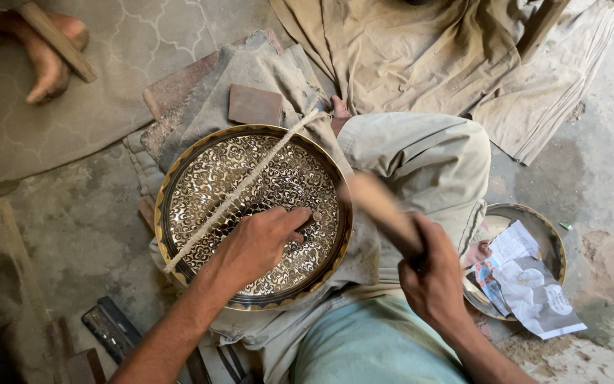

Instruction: The person sits on the floor and uses a wooden mallet and a small metal punch to hammer a decorative pattern into a large brass tray. The tray is held steady by a rope across its surface. The person repeatedly strikes the punch to create a textured floral design.

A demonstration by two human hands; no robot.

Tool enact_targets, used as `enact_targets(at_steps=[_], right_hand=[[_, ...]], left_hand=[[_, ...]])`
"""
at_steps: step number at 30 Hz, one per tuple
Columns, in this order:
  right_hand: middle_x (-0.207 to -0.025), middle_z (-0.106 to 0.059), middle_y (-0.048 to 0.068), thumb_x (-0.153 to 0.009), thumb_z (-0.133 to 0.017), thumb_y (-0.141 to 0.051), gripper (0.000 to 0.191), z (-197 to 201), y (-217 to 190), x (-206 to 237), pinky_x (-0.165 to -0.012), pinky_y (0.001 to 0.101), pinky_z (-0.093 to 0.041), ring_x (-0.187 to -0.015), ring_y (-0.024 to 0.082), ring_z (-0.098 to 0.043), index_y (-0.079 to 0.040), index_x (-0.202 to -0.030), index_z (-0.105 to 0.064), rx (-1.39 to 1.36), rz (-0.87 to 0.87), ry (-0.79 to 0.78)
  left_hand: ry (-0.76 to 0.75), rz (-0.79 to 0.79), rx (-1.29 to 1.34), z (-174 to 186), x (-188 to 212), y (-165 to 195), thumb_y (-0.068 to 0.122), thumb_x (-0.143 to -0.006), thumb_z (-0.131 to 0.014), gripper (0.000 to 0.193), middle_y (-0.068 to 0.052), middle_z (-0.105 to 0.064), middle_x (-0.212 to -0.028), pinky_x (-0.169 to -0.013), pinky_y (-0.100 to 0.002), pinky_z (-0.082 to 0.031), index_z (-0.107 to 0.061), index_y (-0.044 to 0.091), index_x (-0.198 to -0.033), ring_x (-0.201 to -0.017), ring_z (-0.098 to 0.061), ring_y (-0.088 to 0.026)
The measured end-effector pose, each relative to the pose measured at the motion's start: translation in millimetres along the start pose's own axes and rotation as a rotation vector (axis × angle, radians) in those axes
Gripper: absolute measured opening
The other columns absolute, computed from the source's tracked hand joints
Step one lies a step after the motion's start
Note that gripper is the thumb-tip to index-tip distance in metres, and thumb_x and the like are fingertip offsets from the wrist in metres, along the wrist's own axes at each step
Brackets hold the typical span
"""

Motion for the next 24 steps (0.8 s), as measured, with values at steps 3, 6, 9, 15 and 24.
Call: enact_targets(at_steps=[3, 6, 9, 15, 24], right_hand=[[-0.118, -0.068, 0.019, -0.069, -0.06, 0.006, 0.07, -2.1, -2.7, -1.5, -0.095, 0.047, -0.048, -0.106, 0.041, -0.064, -0.01, -0.138, -0.055, 0.112, 0.066, -0.125], [-0.104, -0.065, 0.018, -0.073, -0.064, -0.002, 0.069, -1.1, -0.1, 0.7, -0.085, 0.046, -0.052, -0.094, 0.036, -0.065, -0.008, -0.14, -0.047, -0.167, -0.355, -0.064], [-0.103, -0.068, 0.015, -0.067, -0.067, 0.003, 0.071, -2.0, -11.3, 2.3, -0.085, 0.0512, -0.046, -0.096, 0.038, -0.062, -0.013, -0.136, -0.057, 0.305, 0.055, -0.097], [-0.103, -0.065, 0.016, -0.067, -0.066, 0.003, 0.067, -5.8, 1.8, 2.1, -0.084, 0.0513, -0.046, -0.097, 0.039, -0.061, -0.011, -0.132, -0.056, 0.207, 0.026, 0.008], [-0.102, -0.065, 0.013, -0.068, -0.065, 0.001, 0.07, -8.3, 13.2, 3.9, -0.083, 0.0481, -0.044, -0.093, 0.036, -0.061, -0.012, -0.136, -0.056, 0.283, 0.148, -0.112]], left_hand=[[-0.026, 0.006, -0.031, -1.4, -2.1, -0.4, -0.008, -0.092, -0.055, 0.037, -0.013, -0.065, -0.088, -0.057, -0.026, -0.064, -0.061, 0.005, -0.126, -0.082, -0.076, -0.022], [-0.058, 0.044, -0.049, 0.1, -4.1, 0.6, -0.007, -0.093, -0.054, 0.037, -0.012, -0.063, -0.085, -0.055, -0.027, -0.063, -0.061, 0.007, -0.126, -0.078, -0.075, -0.021], [-0.084, 0.082, -0.075, 1.7, -6.7, 3.0, -0.002, -0.094, -0.057, 0.034, -0.01, -0.062, -0.082, -0.054, -0.03, -0.061, -0.061, 0.009, -0.125, -0.073, -0.073, -0.021], [-0.048, 0.024, -0.065, 5.4, -7.3, 6.1, -0.007, -0.091, -0.056, 0.039, -0.01, -0.062, -0.082, -0.055, -0.03, -0.062, -0.061, 0.01, -0.126, -0.076, -0.073, -0.019], [-0.051, 0.001, -0.133, 3.5, -9.7, 1.0, -0.005, -0.086, -0.061, 0.04, -0.011, -0.064, -0.081, -0.058, -0.036, -0.061, -0.063, 0.011, -0.122, -0.072, -0.071, -0.024]])
Point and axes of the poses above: each hand's wrist, its own x-axis away from the middle knuckle, its own z-axis out of the back of the hand, y = z × x, the point moved 2 cm from there along -x, towards the middle knuckle
